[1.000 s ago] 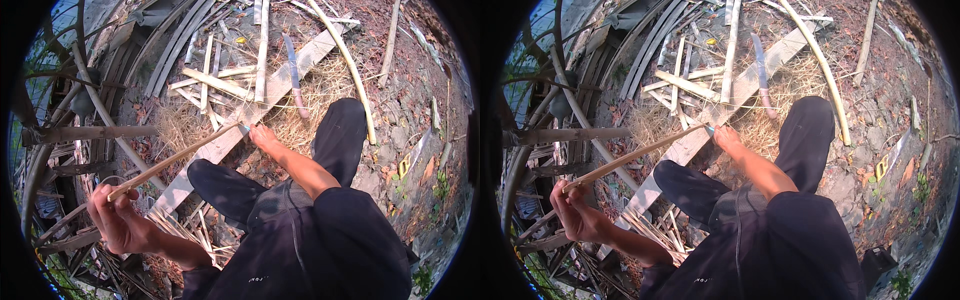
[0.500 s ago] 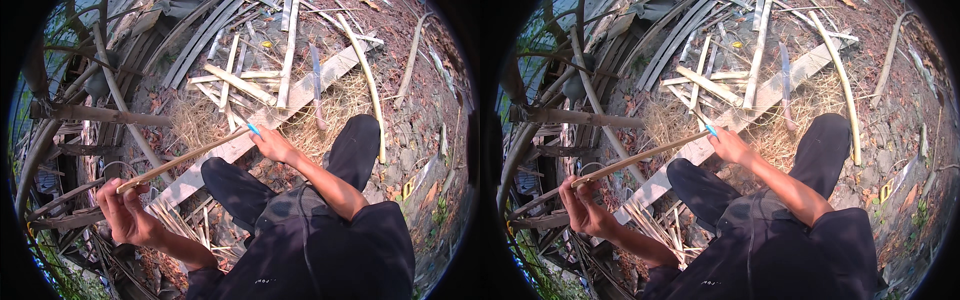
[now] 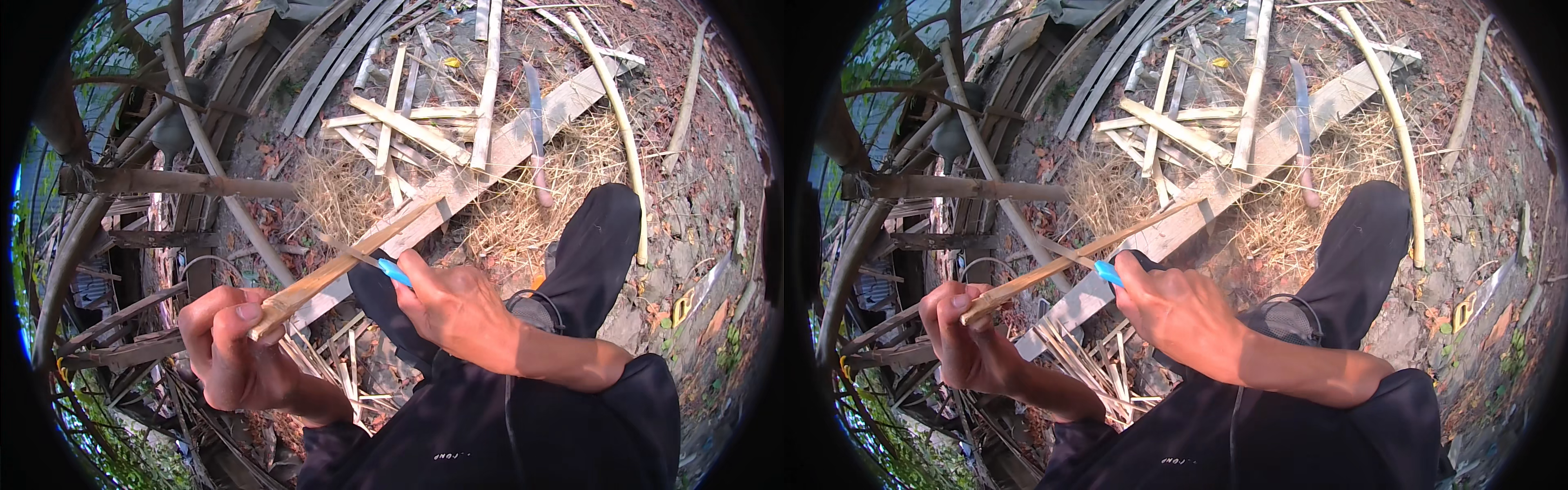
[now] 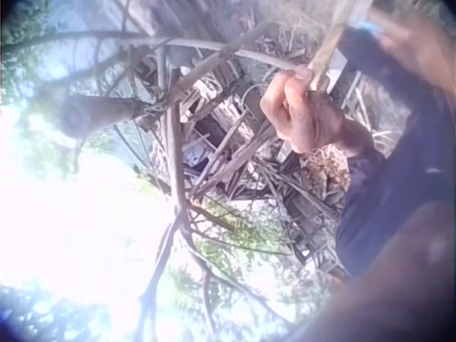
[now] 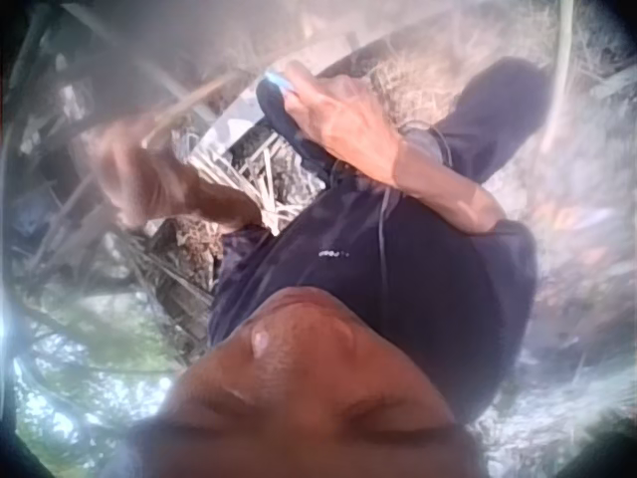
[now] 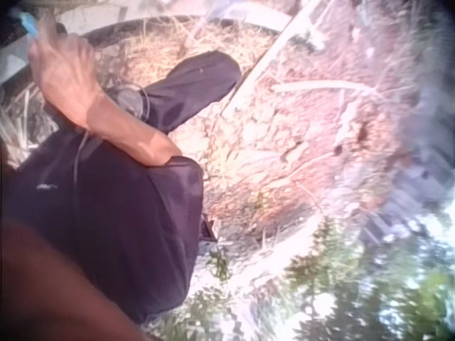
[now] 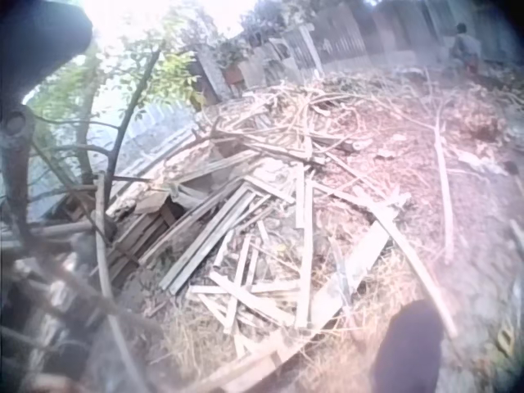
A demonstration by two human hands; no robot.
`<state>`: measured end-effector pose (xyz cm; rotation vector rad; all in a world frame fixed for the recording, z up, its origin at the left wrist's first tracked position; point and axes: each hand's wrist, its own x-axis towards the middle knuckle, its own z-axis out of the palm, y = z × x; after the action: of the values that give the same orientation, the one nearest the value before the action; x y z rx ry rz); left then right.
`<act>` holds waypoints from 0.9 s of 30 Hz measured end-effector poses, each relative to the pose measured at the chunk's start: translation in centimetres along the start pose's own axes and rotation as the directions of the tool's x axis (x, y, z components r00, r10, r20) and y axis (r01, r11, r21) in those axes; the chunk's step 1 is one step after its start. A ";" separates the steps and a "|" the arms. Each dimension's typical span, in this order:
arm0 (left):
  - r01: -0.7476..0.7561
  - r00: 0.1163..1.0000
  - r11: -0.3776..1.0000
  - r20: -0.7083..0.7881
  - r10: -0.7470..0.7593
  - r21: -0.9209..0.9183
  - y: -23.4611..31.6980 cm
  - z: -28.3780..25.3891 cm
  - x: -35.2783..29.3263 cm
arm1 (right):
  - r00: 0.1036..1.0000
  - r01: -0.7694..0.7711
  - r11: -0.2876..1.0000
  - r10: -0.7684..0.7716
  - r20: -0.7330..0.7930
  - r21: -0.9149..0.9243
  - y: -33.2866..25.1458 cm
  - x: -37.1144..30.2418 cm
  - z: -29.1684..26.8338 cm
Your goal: The person sits on the ground and uses a blue utility knife to shave thin strips from a piece of bamboo held in the left hand. The person repeatedly rotates the bamboo and continues shaving along its length, with shavings falling to the ground.
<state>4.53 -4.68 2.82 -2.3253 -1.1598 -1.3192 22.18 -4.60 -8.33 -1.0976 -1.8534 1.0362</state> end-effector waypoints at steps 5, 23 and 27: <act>0.033 0.999 0.998 -0.008 -0.034 -0.062 0.5 -0.2 -0.8 | 0.794 -0.556 0.803 0.590 0.147 -0.216 15.8 -2.7 3.8; 0.023 0.994 0.994 -0.109 -0.011 0.103 -1.7 0.0 1.2 | 0.998 0.015 0.997 -0.019 0.065 0.076 -5.0 0.6 -1.7; 0.141 0.980 0.989 -0.146 -0.133 0.051 -2.2 -0.5 0.3 | 0.999 -0.044 0.965 0.036 -0.037 -0.260 5.8 0.4 2.5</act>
<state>2.67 -3.36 2.97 -2.1036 -1.3148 -1.4472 21.71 -3.11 -14.45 -1.3003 -1.9888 0.8066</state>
